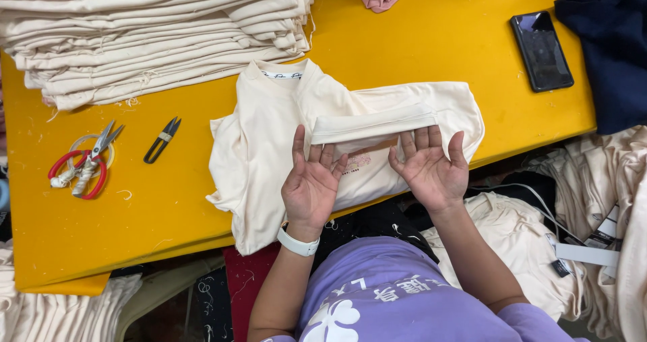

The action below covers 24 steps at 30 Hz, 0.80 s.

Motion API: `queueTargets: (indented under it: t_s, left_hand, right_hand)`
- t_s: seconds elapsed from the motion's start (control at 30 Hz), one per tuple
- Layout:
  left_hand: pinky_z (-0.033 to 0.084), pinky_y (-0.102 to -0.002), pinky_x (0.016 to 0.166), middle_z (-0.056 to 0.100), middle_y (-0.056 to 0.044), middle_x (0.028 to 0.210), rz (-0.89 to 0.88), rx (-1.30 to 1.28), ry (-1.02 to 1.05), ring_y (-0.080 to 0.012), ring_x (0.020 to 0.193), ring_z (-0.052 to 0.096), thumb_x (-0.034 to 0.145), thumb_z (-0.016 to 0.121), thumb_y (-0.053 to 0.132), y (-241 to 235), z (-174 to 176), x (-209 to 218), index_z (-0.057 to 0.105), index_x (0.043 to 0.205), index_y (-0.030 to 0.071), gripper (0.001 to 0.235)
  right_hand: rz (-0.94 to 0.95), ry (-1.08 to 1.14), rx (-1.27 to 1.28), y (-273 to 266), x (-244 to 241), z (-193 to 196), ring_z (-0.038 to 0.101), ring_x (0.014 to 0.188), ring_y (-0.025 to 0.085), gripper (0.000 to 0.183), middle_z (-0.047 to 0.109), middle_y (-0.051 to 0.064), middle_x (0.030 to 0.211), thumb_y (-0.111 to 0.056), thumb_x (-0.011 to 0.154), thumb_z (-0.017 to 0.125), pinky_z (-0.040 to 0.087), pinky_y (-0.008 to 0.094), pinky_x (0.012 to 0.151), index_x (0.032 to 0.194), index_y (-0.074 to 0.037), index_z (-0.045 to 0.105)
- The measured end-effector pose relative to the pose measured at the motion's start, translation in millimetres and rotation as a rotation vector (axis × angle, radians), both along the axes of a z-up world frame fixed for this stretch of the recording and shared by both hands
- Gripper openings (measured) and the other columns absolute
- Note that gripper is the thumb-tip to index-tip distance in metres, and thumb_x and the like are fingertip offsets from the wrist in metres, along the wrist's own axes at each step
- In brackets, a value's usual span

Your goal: The person trims loose threads and tags from a white t-shirt using a seam ripper and scissors. They work on the collar area and the sleeve cuff, removing excess fabric and threads before folding the garment.

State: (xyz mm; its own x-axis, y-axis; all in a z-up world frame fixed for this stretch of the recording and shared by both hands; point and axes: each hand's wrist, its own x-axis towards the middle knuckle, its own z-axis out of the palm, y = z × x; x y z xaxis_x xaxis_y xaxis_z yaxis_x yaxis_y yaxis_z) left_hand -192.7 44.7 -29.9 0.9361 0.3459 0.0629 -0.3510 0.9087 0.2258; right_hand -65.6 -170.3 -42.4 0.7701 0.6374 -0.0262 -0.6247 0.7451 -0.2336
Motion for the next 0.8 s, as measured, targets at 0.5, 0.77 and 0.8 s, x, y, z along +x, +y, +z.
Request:
queueTargets:
  t_s: [0.5,0.77,0.8]
  left_hand:
    - [0.044,-0.056,0.112,0.042,-0.018,0.158,0.133,0.068,-0.036,-0.0341,0.144,0.043,0.103,0.053,0.03,-18.4,7.4,-3.4,0.013,0.161,0.037,0.07]
    - [0.049,-0.025,0.062,0.059,-0.009,0.068,0.292,1.09,0.078,-0.013,0.061,0.049,0.105,0.038,0.028,5.2,30.4,-24.4,0.056,0.134,-0.005,0.048]
    - [0.05,-0.026,0.06,0.055,-0.004,0.061,0.336,1.198,0.067,-0.013,0.056,0.047,0.103,0.04,0.023,7.0,43.5,-24.7,0.062,0.127,-0.005,0.042]
  right_hand:
    - [-0.012,0.087,-0.041,6.3,-8.4,18.3,0.056,0.138,0.034,0.062,0.064,0.012,0.144,-0.058,0.097,0.048,0.032,0.062,0.119,0.136,-0.013,0.063]
    - [0.056,-0.089,-0.052,-0.9,13.3,13.8,0.048,0.146,0.036,0.045,0.065,0.006,0.139,-0.059,0.098,0.048,0.025,0.067,0.124,0.086,-0.022,0.071]
    - [0.058,-0.097,-0.045,0.7,11.3,16.5,0.046,0.147,0.036,0.044,0.063,0.008,0.141,-0.058,0.098,0.049,0.024,0.066,0.124,0.091,-0.02,0.07]
